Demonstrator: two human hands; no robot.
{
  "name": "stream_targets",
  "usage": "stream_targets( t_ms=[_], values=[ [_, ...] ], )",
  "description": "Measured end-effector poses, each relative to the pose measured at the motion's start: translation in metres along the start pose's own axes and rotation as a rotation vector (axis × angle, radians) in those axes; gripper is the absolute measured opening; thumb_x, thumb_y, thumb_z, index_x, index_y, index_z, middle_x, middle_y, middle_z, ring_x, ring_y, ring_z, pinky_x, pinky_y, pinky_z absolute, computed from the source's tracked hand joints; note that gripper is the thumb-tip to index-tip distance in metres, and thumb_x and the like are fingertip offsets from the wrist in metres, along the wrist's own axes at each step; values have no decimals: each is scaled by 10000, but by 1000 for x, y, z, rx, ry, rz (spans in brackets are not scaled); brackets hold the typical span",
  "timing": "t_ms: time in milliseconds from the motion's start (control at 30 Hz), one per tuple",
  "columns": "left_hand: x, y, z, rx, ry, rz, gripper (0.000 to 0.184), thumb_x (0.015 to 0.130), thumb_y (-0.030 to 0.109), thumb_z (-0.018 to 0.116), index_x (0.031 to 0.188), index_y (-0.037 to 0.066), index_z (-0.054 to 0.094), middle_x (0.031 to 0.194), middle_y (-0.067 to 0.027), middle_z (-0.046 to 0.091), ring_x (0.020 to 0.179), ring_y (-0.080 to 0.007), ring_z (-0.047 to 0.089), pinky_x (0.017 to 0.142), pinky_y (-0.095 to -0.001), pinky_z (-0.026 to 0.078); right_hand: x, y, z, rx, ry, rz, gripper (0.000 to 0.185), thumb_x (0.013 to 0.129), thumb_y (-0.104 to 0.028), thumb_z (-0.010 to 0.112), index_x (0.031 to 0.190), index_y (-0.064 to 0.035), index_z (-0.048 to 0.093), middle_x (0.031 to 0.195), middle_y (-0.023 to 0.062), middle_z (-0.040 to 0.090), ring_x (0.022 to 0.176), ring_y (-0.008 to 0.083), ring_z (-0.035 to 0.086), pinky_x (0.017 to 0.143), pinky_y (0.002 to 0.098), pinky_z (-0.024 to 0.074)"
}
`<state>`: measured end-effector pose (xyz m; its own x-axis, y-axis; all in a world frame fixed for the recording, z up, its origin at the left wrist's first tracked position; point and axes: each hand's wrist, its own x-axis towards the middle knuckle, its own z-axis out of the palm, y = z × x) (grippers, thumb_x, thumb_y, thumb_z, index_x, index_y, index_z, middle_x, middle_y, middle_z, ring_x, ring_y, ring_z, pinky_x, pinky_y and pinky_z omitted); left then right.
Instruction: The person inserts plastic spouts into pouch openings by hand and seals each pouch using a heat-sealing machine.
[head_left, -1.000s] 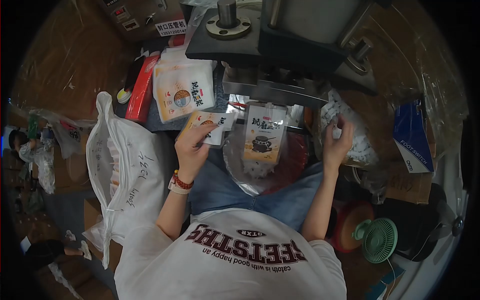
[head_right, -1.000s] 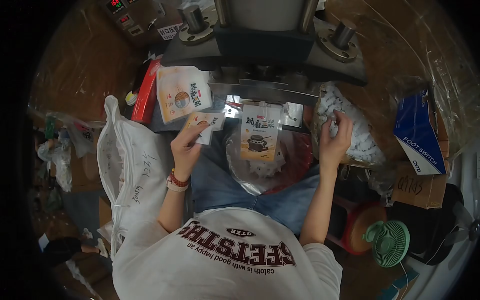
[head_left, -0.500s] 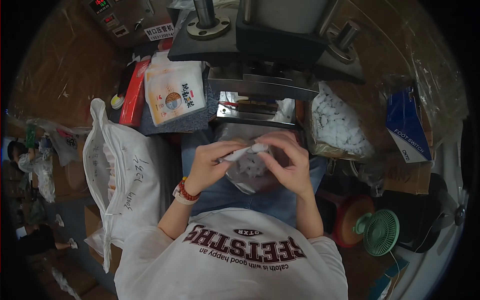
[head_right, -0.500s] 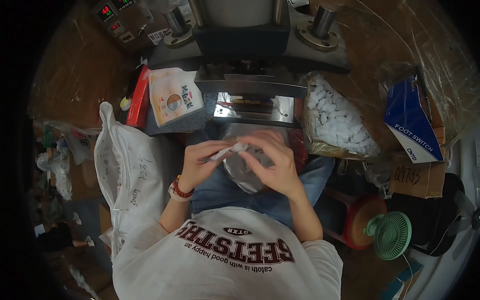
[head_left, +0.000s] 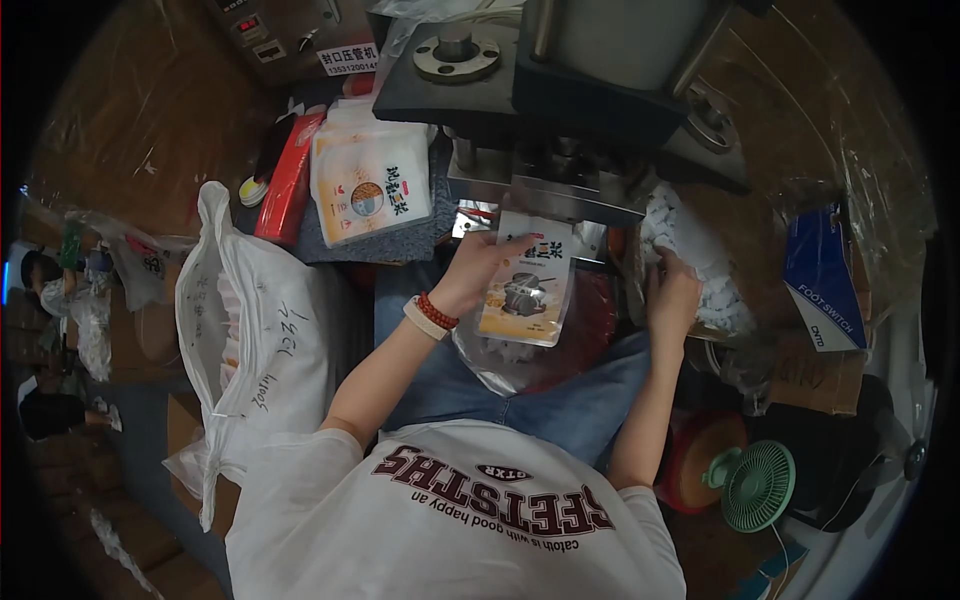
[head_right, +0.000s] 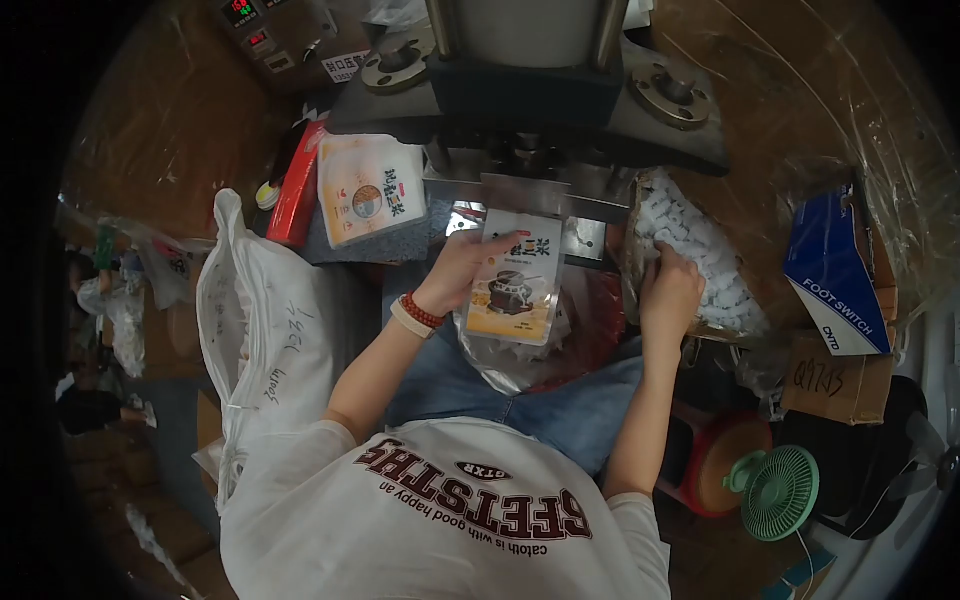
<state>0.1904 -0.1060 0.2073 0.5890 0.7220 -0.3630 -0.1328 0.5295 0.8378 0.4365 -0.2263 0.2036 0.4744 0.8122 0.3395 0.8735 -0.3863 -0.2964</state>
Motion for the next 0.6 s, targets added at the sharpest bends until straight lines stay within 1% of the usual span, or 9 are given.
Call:
stream_targets(
  t_ms=[100, 233, 267, 300, 367, 400, 433, 533, 600],
  values=[
    [-4, 9, -15, 159, -45, 44, 359, 860, 249, 706, 1085, -26, 651, 1034, -98, 678, 996, -172, 632, 841, -281, 486, 3, -4, -6, -34, -26, -27, 244, 834, -144, 631, 1051, -32, 649, 959, 139, 643, 938, 330, 581, 820, 430, 441],
    [-22, 24, -58, 1745, 958, 709, 815, 799, 533, 678, 1406, 70, 394, 1428, -175, 413, 1334, -341, 373, 1078, -535, 263, 7, -3, -5, -50, -29, 9, 178, 826, -146, 642, 964, -35, 659, 927, 138, 636, 920, 329, 589, 803, 429, 451],
    [-22, 14, -86, 1765, 881, 726, 835, 804, 585, 628, 1426, 98, 356, 1490, -128, 343, 1382, -311, 313, 1090, -622, 150, 8, -4, -6, -49, -17, 33, 161, 821, -147, 649, 935, -34, 658, 920, 141, 633, 915, 330, 592, 799, 430, 457],
    [-29, 6, -104, 1764, 884, 722, 835, 804, 585, 628, 1426, 98, 356, 1490, -128, 343, 1382, -311, 313, 1090, -622, 150, 5, -4, -7, -50, -20, 29, 161, 821, -147, 649, 935, -34, 658, 920, 141, 633, 915, 330, 592, 799, 430, 457],
    [-49, -8, -121, 1849, 471, 674, 760, 818, 501, 651, 1411, 105, 385, 1481, -101, 365, 1378, -279, 327, 1102, -573, 201, 3, -4, -10, -14, 30, -38, 172, 813, -160, 663, 923, -29, 643, 907, 150, 647, 908, 335, 598, 796, 437, 460],
    [-57, -11, -120, 1713, 444, 766, 597, 808, 305, 704, 1339, 126, 498, 1386, -73, 498, 1282, -250, 466, 1054, -467, 353, 4, -6, -14, -13, 29, -31, 172, 813, -160, 663, 923, -29, 643, 907, 150, 647, 908, 335, 598, 796, 437, 460],
    [-62, -12, -122, 1715, 437, 760, 597, 808, 305, 704, 1339, 126, 498, 1386, -73, 498, 1282, -250, 466, 1054, -467, 353, 6, -10, -19, -70, -38, -16, 183, 806, -155, 668, 933, -26, 638, 891, 155, 652, 886, 341, 605, 783, 445, 463],
    [-72, -10, -121, 1476, 489, 857, 367, 741, 8, 663, 1095, 101, 681, 1010, -66, 710, 881, -228, 688, 812, -313, 528, 11, -4, -12, -62, -92, 30, 221, 802, -124, 669, 998, -31, 630, 874, 165, 664, 853, 327, 628, 768, 428, 480],
    [-78, -7, -110, 1196, 509, 732, 341, 734, -10, 648, 1062, 76, 689, 1006, -87, 710, 876, -226, 690, 814, -317, 526, 13, -8, -14, 5, -71, 59, 258, 803, -97, 665, 1051, -37, 627, 872, 169, 670, 842, 306, 644, 765, 404, 493]
  ],
)
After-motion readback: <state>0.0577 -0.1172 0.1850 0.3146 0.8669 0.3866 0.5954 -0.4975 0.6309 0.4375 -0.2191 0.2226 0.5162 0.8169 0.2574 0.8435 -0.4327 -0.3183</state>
